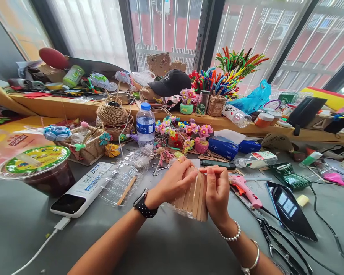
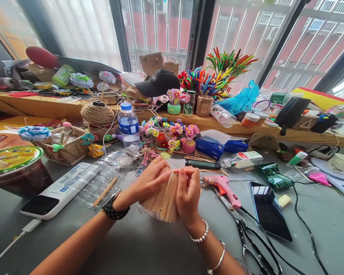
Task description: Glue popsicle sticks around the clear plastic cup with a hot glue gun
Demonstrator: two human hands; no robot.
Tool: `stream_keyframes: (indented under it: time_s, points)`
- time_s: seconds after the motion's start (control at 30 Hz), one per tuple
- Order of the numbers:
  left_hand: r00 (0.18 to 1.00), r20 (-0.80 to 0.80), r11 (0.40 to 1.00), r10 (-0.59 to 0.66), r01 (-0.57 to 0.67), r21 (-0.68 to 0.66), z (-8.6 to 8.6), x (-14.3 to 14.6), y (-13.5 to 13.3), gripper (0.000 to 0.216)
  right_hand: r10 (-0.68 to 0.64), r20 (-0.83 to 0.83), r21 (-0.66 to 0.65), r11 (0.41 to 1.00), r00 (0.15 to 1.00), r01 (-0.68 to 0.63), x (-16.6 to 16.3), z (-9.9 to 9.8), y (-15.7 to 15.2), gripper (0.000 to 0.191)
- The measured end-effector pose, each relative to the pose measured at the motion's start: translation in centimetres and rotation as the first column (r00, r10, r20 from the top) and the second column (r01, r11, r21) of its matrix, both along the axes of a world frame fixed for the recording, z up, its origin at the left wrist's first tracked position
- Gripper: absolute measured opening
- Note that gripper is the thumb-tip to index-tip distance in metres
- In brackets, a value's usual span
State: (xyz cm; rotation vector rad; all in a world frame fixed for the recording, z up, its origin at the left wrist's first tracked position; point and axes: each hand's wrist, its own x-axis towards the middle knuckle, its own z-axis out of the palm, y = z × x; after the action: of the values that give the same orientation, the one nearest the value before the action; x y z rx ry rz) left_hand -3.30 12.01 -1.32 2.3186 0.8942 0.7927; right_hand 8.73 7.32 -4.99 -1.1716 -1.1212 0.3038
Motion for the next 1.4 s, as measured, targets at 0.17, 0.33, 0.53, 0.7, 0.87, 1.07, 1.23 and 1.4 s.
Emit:
stream_keyframes:
  time_s: [0.17,0.33,0.53,0.7,0.87,1.07,1.23,1.4]
  points:
    - [0.994,-0.055,0.994,-0.091,0.088,-0.058,1.1,-0.8,-0.8,0.044,0.037,-0.036,0.002,0.999,0.999,-0.037,-0.1,0.0,-0.1,0.012]
    - [0.993,-0.066,0.992,-0.098,0.092,-0.089,0.9,-0.9,-1.0,0.051,0.056,-0.070,-0.005,0.998,0.996,-0.057,0.0,0.0,0.0,0.012]
    - [0.994,-0.061,0.992,-0.089,0.083,-0.097,0.6,-0.8,-0.8,0.053,0.077,-0.070,0.005,0.997,0.995,-0.077,0.0,0.0,0.2,0.012]
    - [0.990,-0.096,0.990,-0.099,0.088,-0.113,0.9,-1.0,-0.9,0.052,0.036,-0.032,0.004,0.999,0.999,-0.036,0.5,0.3,0.4,0.014]
    - [0.979,-0.168,0.991,-0.117,0.104,-0.085,1.4,-1.7,-1.1,0.055,-0.029,0.108,-0.026,0.999,0.994,0.032,2.3,1.6,0.6,0.024]
    - [0.955,-0.241,0.985,-0.173,0.167,-0.049,2.6,-3.3,-1.5,0.067,-0.006,0.138,-0.122,0.992,0.990,0.022,4.5,2.8,0.5,0.037]
    - [0.948,-0.270,0.985,-0.170,0.160,-0.061,2.9,-3.9,-1.6,0.068,0.049,0.207,-0.170,0.985,0.977,-0.013,5.2,2.8,1.1,0.025]
    - [0.955,-0.236,0.983,-0.181,0.173,-0.055,2.7,-3.5,-1.5,0.067,0.386,0.346,-0.264,0.915,0.855,-0.306,4.3,3.8,0.5,0.031]
